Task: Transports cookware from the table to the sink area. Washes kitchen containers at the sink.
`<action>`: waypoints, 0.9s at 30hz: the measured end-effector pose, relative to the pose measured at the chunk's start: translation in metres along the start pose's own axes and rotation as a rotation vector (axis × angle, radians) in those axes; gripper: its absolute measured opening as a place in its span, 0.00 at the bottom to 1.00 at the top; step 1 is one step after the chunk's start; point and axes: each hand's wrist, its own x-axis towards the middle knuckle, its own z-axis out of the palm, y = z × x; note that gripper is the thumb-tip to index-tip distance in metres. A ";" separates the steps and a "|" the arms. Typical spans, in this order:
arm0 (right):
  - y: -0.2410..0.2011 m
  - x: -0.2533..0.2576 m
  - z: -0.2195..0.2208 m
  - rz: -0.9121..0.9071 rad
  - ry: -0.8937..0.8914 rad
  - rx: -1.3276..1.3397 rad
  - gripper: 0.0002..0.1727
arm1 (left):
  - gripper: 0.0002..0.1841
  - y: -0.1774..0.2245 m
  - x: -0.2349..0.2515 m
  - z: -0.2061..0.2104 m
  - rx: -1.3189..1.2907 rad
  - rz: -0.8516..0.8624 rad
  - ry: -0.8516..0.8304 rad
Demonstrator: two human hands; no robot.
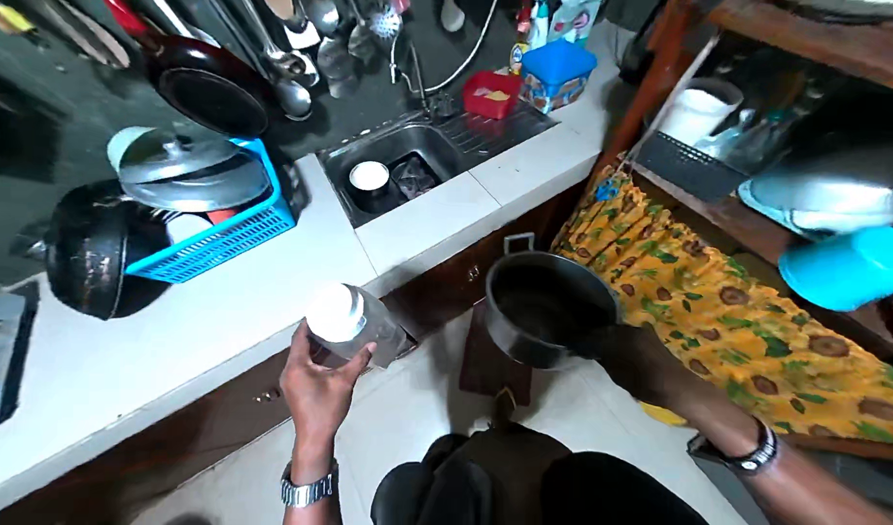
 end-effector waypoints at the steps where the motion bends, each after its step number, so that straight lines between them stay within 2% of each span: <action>1: 0.008 0.031 -0.009 -0.073 -0.019 -0.049 0.18 | 0.52 0.004 0.010 0.006 -0.012 -0.010 0.029; 5: 0.025 0.144 -0.030 -0.361 -0.017 -0.102 0.19 | 0.52 0.001 0.037 0.017 -0.026 -0.068 0.110; 7: 0.029 0.200 -0.037 -0.425 -0.071 -0.070 0.15 | 0.51 -0.005 0.051 0.022 -0.018 -0.102 0.147; 9: 0.032 0.251 -0.034 -0.488 -0.129 -0.089 0.12 | 0.51 -0.014 0.066 0.025 -0.024 -0.133 0.185; 12: 0.038 0.314 -0.021 -0.655 -0.126 -0.177 0.13 | 0.52 -0.032 0.091 0.029 -0.025 -0.155 0.245; 16: 0.036 0.379 -0.010 -0.813 -0.110 -0.235 0.15 | 0.52 -0.047 0.125 0.031 0.002 -0.227 0.290; 20: 0.039 0.432 -0.001 -0.939 -0.084 -0.144 0.12 | 0.51 -0.052 0.157 0.035 0.042 -0.259 0.309; 23: 0.039 0.454 0.015 -0.998 -0.050 -0.040 0.12 | 0.50 -0.035 0.162 0.032 0.084 -0.305 0.343; 27: 0.035 0.487 0.021 -1.079 -0.083 0.000 0.11 | 0.56 -0.009 0.171 0.023 0.094 -0.303 0.403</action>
